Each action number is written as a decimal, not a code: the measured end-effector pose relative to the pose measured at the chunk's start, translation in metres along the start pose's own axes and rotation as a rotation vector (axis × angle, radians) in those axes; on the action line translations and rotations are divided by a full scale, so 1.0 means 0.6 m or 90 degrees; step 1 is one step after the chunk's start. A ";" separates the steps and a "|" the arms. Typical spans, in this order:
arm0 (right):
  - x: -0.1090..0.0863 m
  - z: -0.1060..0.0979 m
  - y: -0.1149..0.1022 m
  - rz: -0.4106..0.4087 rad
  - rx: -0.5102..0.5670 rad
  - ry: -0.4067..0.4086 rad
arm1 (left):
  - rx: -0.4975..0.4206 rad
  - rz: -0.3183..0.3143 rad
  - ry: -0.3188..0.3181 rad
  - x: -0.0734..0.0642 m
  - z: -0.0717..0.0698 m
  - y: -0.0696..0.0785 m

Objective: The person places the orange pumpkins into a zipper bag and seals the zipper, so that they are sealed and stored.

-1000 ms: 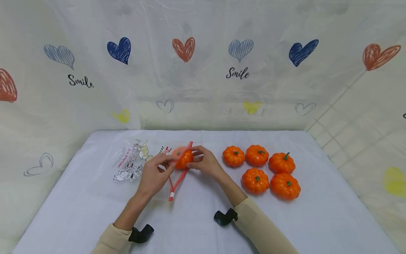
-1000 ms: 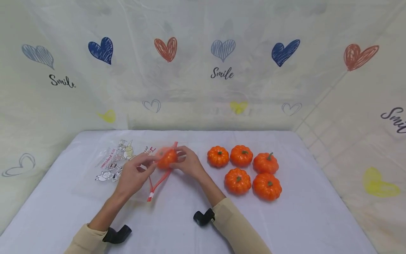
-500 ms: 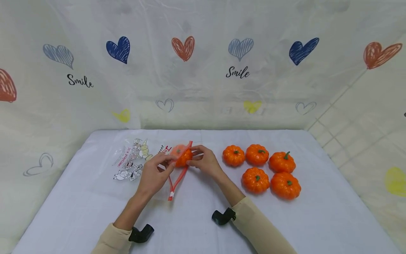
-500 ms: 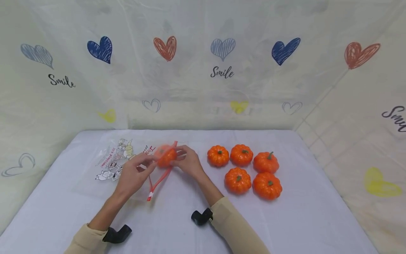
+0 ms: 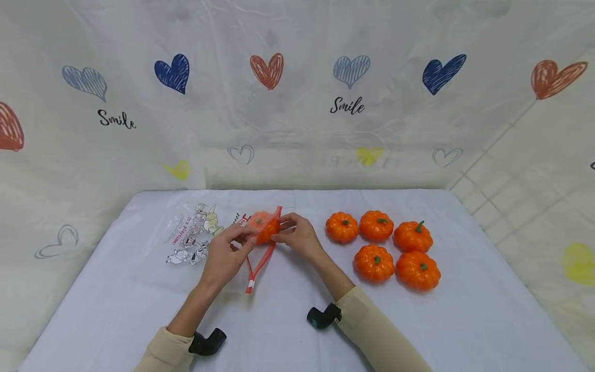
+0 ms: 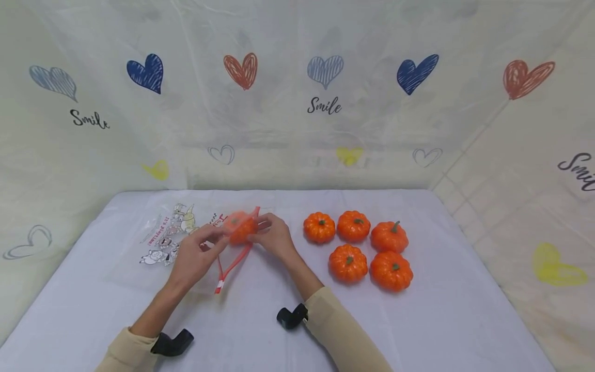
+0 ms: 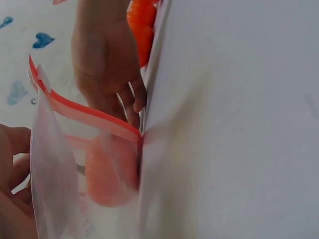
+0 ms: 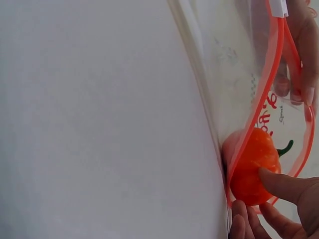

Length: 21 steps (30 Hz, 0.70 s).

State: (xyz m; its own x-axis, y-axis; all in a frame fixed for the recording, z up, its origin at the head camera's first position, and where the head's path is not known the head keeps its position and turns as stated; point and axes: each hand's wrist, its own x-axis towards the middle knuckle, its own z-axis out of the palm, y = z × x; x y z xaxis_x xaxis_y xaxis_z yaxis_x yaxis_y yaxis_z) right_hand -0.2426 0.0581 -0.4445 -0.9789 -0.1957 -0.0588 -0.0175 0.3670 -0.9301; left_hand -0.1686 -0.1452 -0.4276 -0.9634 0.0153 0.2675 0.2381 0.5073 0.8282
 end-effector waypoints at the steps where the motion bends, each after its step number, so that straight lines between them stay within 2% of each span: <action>1: 0.000 0.000 0.000 0.005 -0.004 -0.002 | 0.000 0.001 0.001 0.000 0.000 -0.001; 9: -0.006 -0.013 -0.012 0.047 -0.049 -0.045 | 0.013 -0.014 0.002 0.003 0.000 0.002; 14: -0.013 -0.030 -0.021 0.062 -0.054 -0.047 | 0.013 -0.027 0.002 0.003 0.000 0.003; 21: -0.024 -0.056 -0.026 0.035 -0.064 -0.022 | 0.004 -0.027 0.002 0.002 0.000 -0.001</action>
State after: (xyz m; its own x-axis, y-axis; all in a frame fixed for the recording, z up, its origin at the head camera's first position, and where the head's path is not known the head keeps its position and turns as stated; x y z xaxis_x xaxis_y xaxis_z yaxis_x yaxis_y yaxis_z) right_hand -0.2351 0.0856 -0.4172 -0.9713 -0.2039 -0.1227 0.0137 0.4668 -0.8843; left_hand -0.1699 -0.1455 -0.4274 -0.9720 -0.0093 0.2347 0.1970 0.5125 0.8358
